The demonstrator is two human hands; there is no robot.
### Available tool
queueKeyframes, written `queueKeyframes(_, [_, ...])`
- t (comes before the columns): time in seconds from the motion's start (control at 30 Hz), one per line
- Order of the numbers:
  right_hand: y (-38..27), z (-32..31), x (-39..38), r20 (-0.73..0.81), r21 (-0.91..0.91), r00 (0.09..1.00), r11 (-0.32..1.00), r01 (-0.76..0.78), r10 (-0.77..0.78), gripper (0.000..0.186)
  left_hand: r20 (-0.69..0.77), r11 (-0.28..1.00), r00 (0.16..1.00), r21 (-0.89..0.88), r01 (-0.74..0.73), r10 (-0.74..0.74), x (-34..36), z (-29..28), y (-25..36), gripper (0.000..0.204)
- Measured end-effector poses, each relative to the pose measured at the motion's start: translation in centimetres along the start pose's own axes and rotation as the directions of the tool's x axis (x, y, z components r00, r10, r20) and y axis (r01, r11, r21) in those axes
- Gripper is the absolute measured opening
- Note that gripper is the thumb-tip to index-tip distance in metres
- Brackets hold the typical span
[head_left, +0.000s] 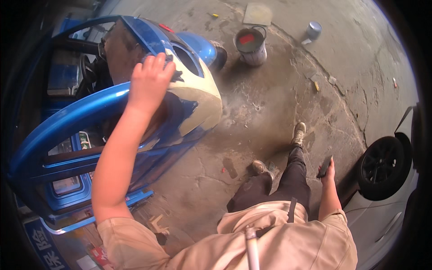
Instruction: The person sands a blue vehicle body part with a sanding block and a cloth, repeatedly dipping the cloth into a bucket of water. The person works on the curved surface, smoothing the filler and wiping away dust.
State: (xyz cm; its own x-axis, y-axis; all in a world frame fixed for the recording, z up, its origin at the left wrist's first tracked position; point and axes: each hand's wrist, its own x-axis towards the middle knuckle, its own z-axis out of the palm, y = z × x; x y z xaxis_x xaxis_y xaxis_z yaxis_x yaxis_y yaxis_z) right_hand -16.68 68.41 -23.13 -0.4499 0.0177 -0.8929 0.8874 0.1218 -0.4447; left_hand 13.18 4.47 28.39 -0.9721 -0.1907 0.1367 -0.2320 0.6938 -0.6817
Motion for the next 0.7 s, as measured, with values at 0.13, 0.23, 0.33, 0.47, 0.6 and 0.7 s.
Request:
queueKeyframes(0.13, [4.0, 4.3, -4.0, 0.211, 0.113, 0.977, 0.993, -0.036, 0.012, 0.066, 0.054, 0.998, 0.998, 0.042, -0.047, 0.045, -2.8, -0.7, -1.5, 0.019])
queueKeyframes(0.23, [5.4, 5.7, -6.0, 0.230, 0.157, 0.973, 0.987, -0.044, 0.007, 0.062, 0.066, 0.993, 0.994, 0.071, -0.090, 0.086, -4.0, 0.2, -1.9, 0.024])
queueKeyframes(0.33, [6.2, 3.5, -4.4, 0.223, 0.190, 0.975, 0.980, -0.056, 0.012, 0.057, 0.126, 0.991, 0.988, 0.088, -0.103, 0.092, -3.4, 1.4, -1.0, 0.029])
queueKeyframes(0.47, [6.9, -3.1, 1.0, 0.193, 0.139, 0.980, 0.987, -0.078, 0.050, 0.062, 0.286, 0.996, 0.954, 0.008, -0.094, 0.088, -2.8, 1.8, 0.8, 0.037])
queueKeyframes(0.6, [8.8, -6.1, 2.6, 0.045, 0.074, 0.994, 0.992, -0.099, 0.096, 0.066, 0.256, 0.989, 0.956, -0.067, -0.130, 0.143, -2.9, 1.5, 0.3, 0.045])
queueKeyframes(0.7, [11.0, -9.4, 3.7, -0.094, -0.009, 0.989, 0.993, -0.115, 0.113, 0.066, 0.214, 0.978, 0.955, -0.059, -0.198, 0.206, -3.0, 1.9, 0.5, 0.042])
